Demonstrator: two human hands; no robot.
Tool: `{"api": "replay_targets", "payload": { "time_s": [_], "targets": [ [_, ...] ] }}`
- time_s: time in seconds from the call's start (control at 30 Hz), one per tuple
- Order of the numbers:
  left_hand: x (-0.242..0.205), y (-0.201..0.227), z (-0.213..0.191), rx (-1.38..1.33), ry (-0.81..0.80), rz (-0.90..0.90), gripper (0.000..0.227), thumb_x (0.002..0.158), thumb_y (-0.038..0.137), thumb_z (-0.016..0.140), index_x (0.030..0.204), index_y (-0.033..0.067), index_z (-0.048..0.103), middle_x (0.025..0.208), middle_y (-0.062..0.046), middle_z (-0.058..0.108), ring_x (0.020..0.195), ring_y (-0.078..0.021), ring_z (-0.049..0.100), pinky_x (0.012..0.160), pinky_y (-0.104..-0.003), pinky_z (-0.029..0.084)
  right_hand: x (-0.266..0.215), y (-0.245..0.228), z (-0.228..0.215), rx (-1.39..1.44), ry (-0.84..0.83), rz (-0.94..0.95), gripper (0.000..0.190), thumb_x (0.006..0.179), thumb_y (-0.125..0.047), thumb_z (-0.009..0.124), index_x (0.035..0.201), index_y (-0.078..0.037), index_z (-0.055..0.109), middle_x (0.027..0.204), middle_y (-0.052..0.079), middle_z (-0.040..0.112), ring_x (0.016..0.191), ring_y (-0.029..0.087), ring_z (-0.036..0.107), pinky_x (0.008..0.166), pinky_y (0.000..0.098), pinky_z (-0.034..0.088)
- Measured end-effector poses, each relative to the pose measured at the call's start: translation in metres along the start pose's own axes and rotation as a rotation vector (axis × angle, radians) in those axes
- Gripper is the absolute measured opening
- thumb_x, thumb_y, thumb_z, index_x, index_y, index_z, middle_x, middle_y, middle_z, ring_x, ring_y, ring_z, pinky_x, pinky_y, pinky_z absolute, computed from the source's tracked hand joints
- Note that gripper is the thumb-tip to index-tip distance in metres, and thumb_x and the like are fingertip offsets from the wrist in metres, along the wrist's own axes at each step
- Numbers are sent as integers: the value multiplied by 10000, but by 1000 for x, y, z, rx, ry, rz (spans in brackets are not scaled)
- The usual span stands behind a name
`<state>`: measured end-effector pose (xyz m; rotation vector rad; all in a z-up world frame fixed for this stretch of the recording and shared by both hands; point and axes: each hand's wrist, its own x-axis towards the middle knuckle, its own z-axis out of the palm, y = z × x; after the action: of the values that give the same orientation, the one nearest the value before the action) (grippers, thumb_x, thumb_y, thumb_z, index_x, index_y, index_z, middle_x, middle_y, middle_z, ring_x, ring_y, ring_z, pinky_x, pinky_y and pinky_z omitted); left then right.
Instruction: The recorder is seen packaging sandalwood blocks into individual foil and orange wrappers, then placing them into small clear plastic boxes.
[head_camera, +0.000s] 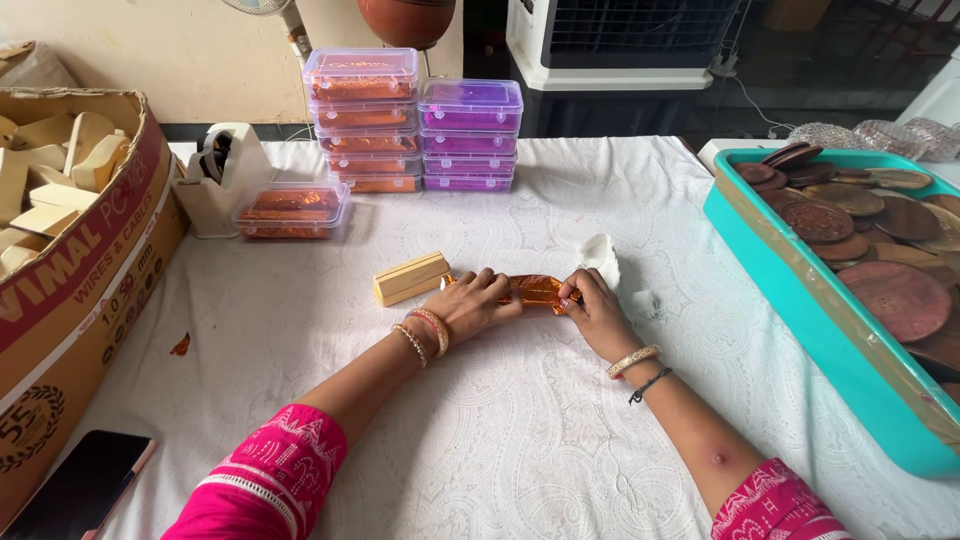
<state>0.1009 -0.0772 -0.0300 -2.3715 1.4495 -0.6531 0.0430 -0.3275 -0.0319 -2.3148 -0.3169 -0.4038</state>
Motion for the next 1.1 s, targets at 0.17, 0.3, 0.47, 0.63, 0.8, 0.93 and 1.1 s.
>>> {"api": "replay_targets", "payload": {
  "time_s": [0.17, 0.3, 0.47, 0.63, 0.8, 0.93, 1.1],
  "targets": [
    [-4, -2, -14, -217, -92, -75, 422, 908, 130, 595, 1272, 258, 424, 1287, -108, 496, 1240, -299, 531, 1048, -381, 502, 0, -15, -10, -15, -83, 136, 117, 901, -48, 655, 958, -75, 557, 935, 10, 676, 782, 162, 675, 732, 344, 573],
    [-9, -2, -20, -255, -57, -74, 393, 940, 192, 628, 1283, 243, 443, 1281, -102, 505, 1256, -309, 531, 1060, -392, 501, -2, -17, -10, -67, -86, 142, 97, 908, -35, 649, 941, -76, 567, 851, 3, 687, 801, 130, 686, 742, 339, 559],
    [-19, -1, -33, -400, 53, -102, 387, 857, 331, 754, 1191, 261, 571, 1262, -116, 546, 1200, -303, 530, 1033, -447, 498, -4, -16, -9, -177, -99, 67, 86, 866, -18, 664, 888, -68, 598, 804, 34, 673, 749, 175, 641, 715, 357, 549],
    [-13, 5, -19, -465, 123, -197, 462, 839, 256, 727, 1266, 211, 556, 1274, -97, 569, 1166, -288, 511, 1033, -428, 490, -4, -27, -17, -225, -138, -29, 144, 776, -38, 719, 840, -51, 591, 830, 45, 658, 824, 193, 636, 763, 374, 548],
    [-13, 11, -18, -477, 140, -209, 607, 933, 277, 640, 1459, 56, 432, 1232, -126, 563, 1131, -297, 486, 1008, -464, 446, -7, -45, -20, -176, -84, 94, 210, 908, -218, 722, 856, -64, 590, 877, 23, 634, 837, 185, 682, 806, 351, 593],
    [-12, 12, -21, -424, 87, -208, 602, 988, 308, 532, 1496, 20, 386, 1231, -122, 564, 1128, -283, 498, 1020, -420, 437, -8, -49, -10, -385, 124, -425, 310, 825, -115, 717, 1114, -28, 647, 1062, 89, 653, 992, 265, 644, 903, 395, 544],
    [-14, 11, -34, -466, -28, -210, 588, 1050, 324, 473, 1535, 14, 351, 1208, -129, 557, 1084, -266, 531, 1007, -398, 453, -7, -34, -3, -249, -44, -198, 326, 915, -87, 669, 1240, -113, 653, 1155, 43, 686, 1057, 201, 693, 946, 331, 584]
  ]
}}
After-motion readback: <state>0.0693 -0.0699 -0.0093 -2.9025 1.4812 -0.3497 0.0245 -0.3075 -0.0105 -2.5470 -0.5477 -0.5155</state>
